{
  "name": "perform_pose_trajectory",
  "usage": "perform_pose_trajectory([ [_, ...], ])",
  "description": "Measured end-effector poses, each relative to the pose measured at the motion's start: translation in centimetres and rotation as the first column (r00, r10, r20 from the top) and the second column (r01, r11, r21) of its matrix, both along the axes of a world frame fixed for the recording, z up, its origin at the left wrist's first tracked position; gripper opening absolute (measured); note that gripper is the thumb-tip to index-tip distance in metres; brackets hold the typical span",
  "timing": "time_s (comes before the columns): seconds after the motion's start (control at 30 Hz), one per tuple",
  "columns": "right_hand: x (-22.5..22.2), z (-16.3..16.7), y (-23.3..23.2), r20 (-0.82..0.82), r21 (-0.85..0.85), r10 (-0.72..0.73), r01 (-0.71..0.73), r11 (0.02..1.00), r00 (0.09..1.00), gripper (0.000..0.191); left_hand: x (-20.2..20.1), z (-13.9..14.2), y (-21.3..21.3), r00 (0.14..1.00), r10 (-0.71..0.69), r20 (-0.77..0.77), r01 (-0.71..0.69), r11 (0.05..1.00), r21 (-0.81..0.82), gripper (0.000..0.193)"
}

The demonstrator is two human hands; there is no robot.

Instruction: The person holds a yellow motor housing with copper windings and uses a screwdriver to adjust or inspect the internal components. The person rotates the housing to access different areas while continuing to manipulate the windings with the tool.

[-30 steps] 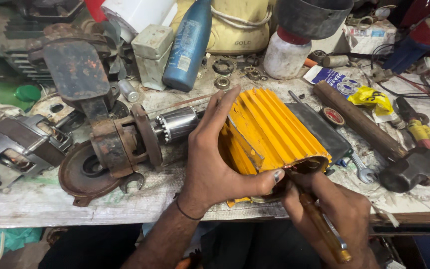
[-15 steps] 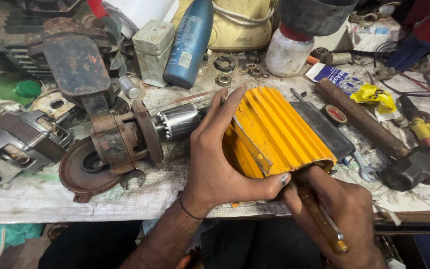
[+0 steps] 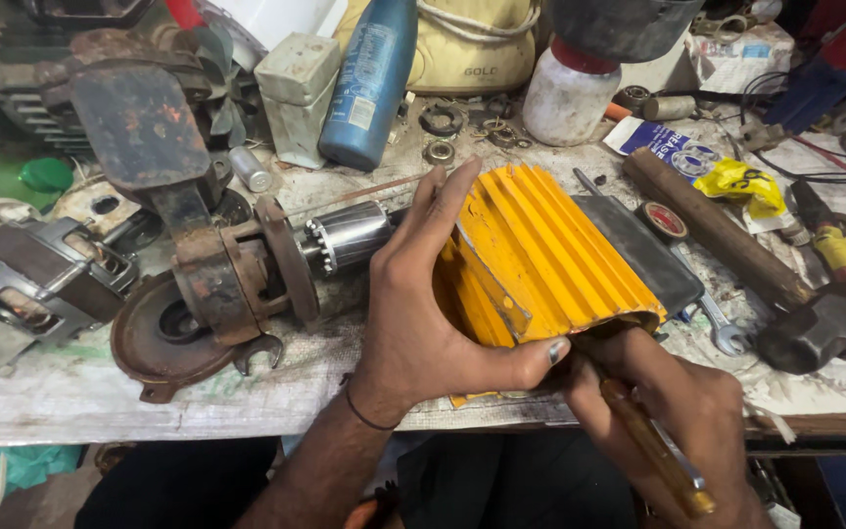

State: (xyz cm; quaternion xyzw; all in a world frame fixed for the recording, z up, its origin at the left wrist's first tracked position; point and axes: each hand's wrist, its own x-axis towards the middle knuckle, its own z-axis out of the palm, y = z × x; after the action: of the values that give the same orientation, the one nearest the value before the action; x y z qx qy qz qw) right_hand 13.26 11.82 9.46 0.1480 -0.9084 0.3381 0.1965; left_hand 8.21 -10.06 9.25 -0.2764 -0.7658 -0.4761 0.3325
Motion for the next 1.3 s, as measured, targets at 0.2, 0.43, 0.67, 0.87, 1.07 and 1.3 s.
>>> perform_pose_trajectory([
  [0.2,-0.3,-0.2,0.7,-0.089,0.063,-0.036,0.042,0.997,0.995,0.029,-0.1,-0.5,0.3,0.997,-0.025,0.072,0.022,0.999,0.041,0.109],
  [0.43,-0.6,-0.5,0.6,-0.109,0.033,-0.005,0.009,0.999,0.994,0.022,0.0,-0.8,0.1,0.998,-0.011,0.058,0.011,1.0,0.014,0.109],
  [0.67,-0.4,-0.7,0.2,-0.098,0.033,-0.033,0.036,0.999,0.995,0.023,-0.1,-1.0,0.1,0.999,0.025,0.035,-0.024,0.999,-0.027,0.11],
  [0.87,-0.5,-1.2,0.6,-0.148,-0.003,-0.016,0.016,1.0,0.989,0.021,-0.2,-1.0,0.2,0.999,-0.011,0.042,0.011,1.0,0.009,0.107],
  [1.07,-0.1,-1.4,1.3,-0.163,-0.061,-0.058,0.049,0.997,0.985,0.016,-0.4,-0.7,0.2,0.997,-0.037,0.071,0.033,0.998,0.063,0.107],
  [1.3,1.1,-1.0,2.1,-0.046,-0.282,0.039,-0.05,0.958,0.998,0.011,-0.5,-0.7,0.1,0.982,-0.112,0.155,0.08,0.976,0.201,0.113],
])
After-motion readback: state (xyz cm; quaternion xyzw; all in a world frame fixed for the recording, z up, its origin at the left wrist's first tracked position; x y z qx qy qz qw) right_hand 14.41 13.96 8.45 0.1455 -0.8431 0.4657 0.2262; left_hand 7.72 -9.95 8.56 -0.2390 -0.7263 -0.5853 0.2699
